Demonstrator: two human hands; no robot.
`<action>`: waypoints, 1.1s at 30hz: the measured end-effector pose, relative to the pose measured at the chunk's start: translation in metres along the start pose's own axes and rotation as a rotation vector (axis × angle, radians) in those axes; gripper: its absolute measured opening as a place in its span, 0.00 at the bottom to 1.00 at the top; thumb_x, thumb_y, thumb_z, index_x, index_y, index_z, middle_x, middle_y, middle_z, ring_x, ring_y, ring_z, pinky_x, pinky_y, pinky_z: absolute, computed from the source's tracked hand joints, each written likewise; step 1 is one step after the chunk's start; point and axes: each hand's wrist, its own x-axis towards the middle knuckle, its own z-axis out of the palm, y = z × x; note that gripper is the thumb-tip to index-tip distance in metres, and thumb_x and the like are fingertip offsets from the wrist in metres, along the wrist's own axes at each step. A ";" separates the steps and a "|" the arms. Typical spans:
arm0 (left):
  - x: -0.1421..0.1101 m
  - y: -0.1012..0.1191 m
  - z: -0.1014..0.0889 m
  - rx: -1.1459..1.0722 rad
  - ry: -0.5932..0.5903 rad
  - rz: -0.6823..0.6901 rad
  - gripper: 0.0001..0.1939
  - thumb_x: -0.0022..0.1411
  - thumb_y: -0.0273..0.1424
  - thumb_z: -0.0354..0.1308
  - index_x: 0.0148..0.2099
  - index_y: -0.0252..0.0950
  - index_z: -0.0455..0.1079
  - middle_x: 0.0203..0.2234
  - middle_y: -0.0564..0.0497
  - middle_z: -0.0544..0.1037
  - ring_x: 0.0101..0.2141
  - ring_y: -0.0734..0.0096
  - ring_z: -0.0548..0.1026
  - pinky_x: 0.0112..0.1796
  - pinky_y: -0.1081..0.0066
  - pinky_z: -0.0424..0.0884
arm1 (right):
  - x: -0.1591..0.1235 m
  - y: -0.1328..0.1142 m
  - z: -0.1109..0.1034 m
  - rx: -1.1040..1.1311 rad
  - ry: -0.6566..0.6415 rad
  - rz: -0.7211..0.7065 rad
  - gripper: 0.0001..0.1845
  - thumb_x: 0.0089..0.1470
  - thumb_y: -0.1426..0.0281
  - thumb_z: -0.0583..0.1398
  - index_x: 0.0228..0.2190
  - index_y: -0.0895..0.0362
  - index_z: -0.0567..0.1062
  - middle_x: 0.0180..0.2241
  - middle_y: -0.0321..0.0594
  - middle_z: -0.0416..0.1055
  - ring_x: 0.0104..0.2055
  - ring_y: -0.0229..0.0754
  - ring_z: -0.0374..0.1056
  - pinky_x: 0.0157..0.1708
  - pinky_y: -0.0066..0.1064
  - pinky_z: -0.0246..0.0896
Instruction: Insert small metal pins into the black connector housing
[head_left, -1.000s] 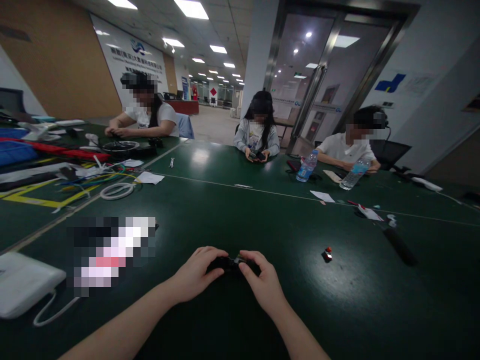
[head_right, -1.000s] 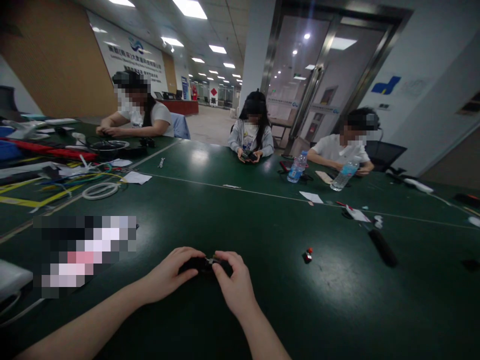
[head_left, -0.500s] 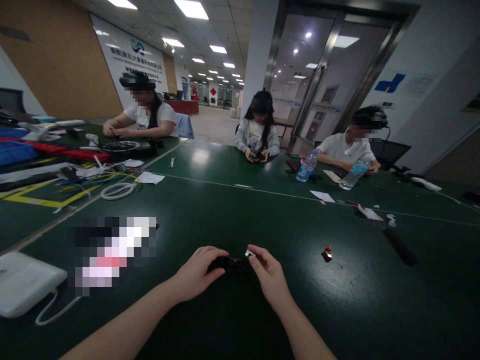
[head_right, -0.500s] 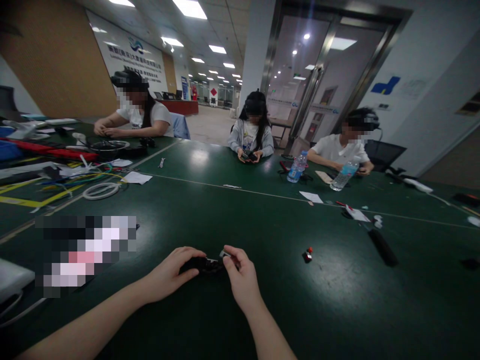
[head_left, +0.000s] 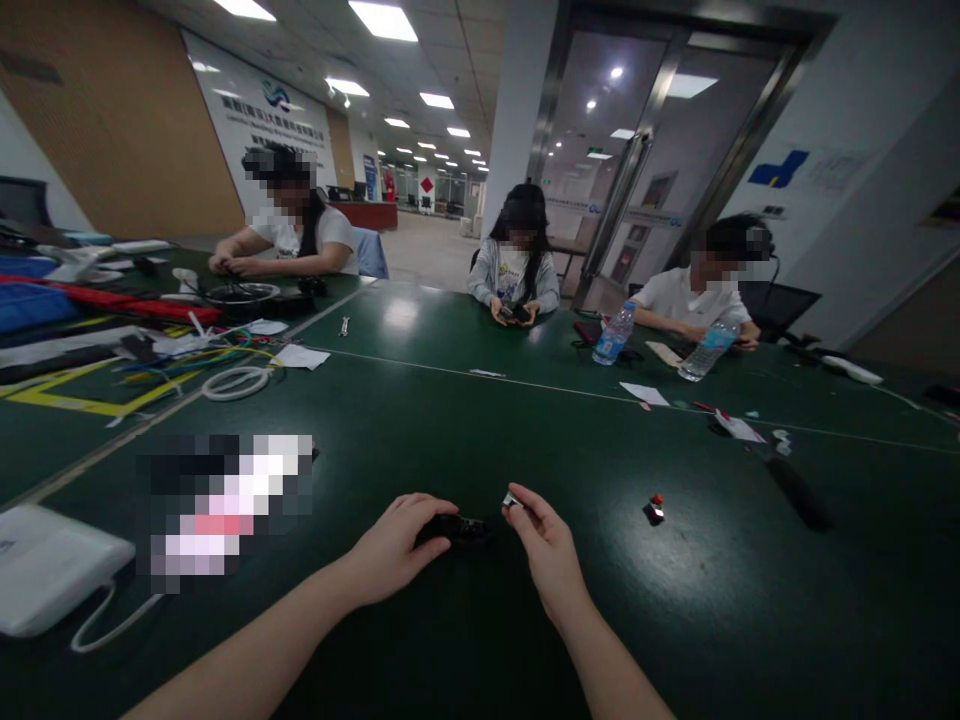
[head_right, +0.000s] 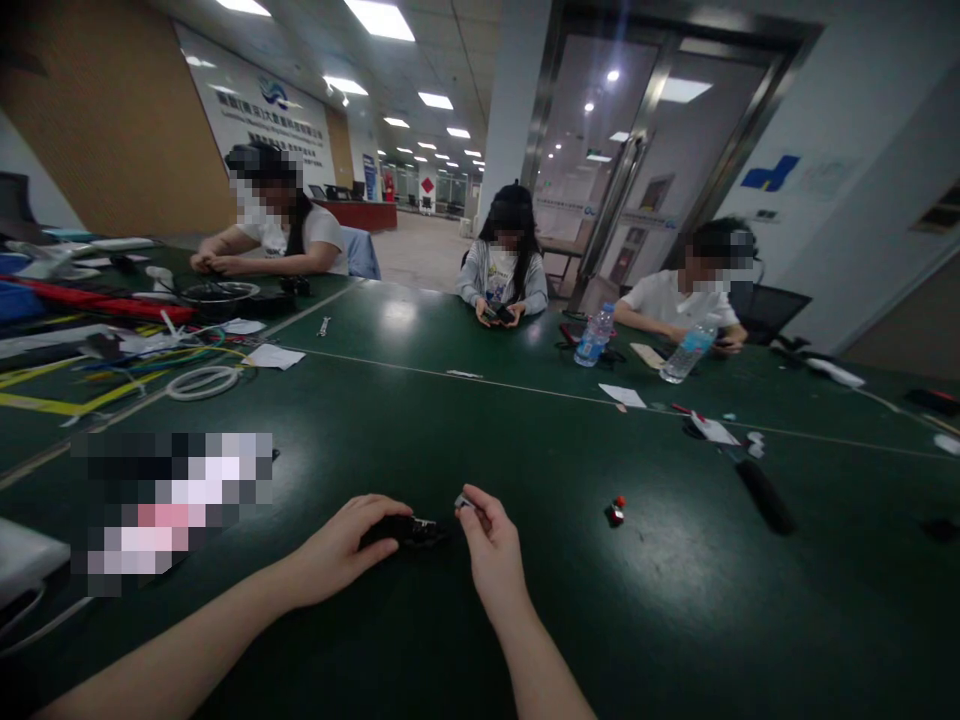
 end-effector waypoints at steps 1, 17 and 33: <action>0.000 0.000 0.000 -0.001 0.002 0.003 0.17 0.58 0.34 0.52 0.51 0.46 0.61 0.46 0.53 0.69 0.48 0.64 0.64 0.48 0.61 0.60 | 0.001 0.001 0.000 0.025 0.006 -0.001 0.24 0.44 0.59 0.60 0.44 0.53 0.69 0.42 0.40 0.70 0.44 0.44 0.66 0.47 0.37 0.58; -0.001 0.005 -0.003 -0.028 -0.016 -0.034 0.17 0.58 0.35 0.52 0.51 0.46 0.61 0.46 0.53 0.68 0.49 0.63 0.64 0.49 0.61 0.60 | 0.004 0.003 -0.003 0.137 0.026 0.030 0.23 0.44 0.62 0.61 0.43 0.54 0.69 0.43 0.41 0.69 0.45 0.43 0.65 0.46 0.37 0.58; 0.001 0.002 0.000 -0.007 0.003 -0.003 0.16 0.58 0.34 0.52 0.50 0.46 0.62 0.45 0.53 0.69 0.48 0.63 0.64 0.48 0.61 0.59 | 0.005 0.006 -0.004 0.112 0.003 0.012 0.21 0.43 0.63 0.62 0.42 0.54 0.72 0.40 0.41 0.71 0.45 0.45 0.65 0.48 0.40 0.58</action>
